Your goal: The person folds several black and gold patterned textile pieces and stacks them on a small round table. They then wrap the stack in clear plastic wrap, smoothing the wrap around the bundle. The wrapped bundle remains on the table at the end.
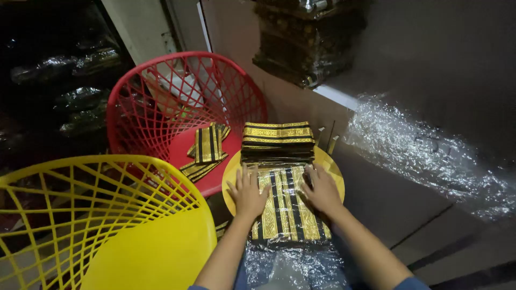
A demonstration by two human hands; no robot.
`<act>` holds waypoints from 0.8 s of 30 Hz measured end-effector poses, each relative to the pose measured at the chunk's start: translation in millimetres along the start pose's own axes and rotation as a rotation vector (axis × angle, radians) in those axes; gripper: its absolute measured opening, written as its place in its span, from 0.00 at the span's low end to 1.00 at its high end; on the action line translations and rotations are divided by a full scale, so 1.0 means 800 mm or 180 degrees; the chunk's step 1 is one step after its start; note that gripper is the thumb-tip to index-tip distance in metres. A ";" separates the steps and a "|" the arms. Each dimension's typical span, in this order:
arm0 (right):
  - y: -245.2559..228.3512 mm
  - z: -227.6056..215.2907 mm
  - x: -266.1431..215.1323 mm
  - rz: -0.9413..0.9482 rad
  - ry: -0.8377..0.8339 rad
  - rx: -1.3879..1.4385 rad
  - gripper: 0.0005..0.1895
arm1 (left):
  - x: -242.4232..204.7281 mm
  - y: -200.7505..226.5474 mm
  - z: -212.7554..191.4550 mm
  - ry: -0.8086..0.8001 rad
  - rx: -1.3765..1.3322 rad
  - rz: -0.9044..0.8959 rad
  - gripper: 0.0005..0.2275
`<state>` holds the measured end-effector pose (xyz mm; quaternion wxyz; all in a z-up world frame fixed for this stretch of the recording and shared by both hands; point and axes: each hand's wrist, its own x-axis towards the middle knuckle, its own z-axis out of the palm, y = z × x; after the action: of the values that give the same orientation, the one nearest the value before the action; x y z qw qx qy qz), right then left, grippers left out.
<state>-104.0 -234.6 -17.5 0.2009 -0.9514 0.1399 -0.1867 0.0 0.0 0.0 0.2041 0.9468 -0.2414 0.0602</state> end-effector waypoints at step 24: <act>0.026 -0.009 0.146 0.0053 0.0375 0.0039 0.28 | 0.147 -0.004 -0.015 0.1141 -0.0690 -0.0383 0.20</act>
<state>-6.6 -295.1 14.9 0.1997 -0.9363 0.1582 -0.2415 104.1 -43.4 34.6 0.3476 0.9062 -0.1494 0.1890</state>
